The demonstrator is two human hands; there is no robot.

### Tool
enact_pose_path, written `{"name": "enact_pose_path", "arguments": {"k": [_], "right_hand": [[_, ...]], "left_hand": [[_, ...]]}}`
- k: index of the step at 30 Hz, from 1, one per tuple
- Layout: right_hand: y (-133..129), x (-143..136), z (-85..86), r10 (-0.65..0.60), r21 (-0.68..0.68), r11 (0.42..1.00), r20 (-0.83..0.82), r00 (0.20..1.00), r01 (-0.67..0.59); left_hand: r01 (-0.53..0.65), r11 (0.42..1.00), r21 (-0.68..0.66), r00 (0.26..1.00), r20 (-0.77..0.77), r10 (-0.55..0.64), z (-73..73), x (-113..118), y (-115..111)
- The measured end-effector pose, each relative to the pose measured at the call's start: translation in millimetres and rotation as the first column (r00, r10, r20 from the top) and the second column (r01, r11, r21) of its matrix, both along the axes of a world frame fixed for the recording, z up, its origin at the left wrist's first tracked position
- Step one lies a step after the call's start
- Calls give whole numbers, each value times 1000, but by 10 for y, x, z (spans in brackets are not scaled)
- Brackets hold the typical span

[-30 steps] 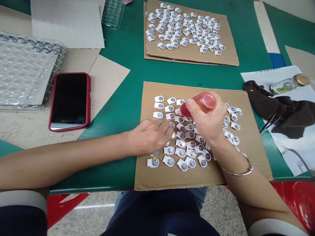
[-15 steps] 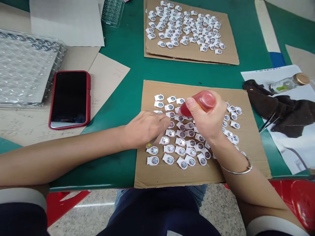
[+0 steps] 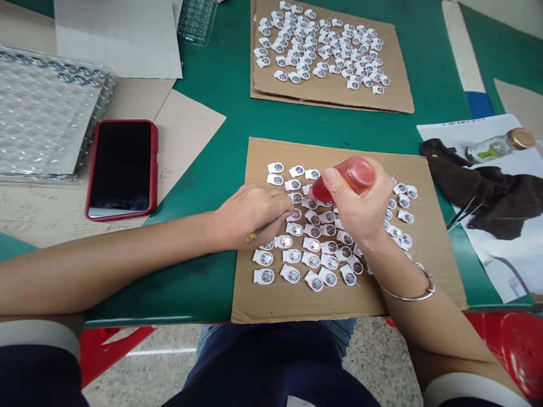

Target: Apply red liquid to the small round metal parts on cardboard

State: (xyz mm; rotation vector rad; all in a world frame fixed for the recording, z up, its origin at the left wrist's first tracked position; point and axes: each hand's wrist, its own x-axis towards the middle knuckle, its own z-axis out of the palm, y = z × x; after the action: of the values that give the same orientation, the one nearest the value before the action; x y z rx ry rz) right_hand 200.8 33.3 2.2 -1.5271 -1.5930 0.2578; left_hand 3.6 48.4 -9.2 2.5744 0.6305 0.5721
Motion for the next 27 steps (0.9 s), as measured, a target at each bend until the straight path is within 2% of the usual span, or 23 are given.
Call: {"name": "enact_pose_path", "arguments": {"k": [11, 16, 21, 27], "right_hand": [[-2, -5, 1, -2, -5, 1000, 23, 1000, 2], [-1, -7, 11, 5, -5, 1000, 37, 999, -5], [-6, -5, 3, 30, 0, 1000, 24, 999, -30], [-9, -13, -8, 16, 1, 1000, 0, 1000, -16]], "left_hand": [[-31, 995, -92, 998, 52, 36, -8, -6, 33], [-41, 989, -145, 999, 25, 45, 30, -5, 72], [-91, 979, -181, 995, 29, 98, 40, -7, 103], [-94, 978, -186, 992, 67, 108, 26, -4, 132]]}}
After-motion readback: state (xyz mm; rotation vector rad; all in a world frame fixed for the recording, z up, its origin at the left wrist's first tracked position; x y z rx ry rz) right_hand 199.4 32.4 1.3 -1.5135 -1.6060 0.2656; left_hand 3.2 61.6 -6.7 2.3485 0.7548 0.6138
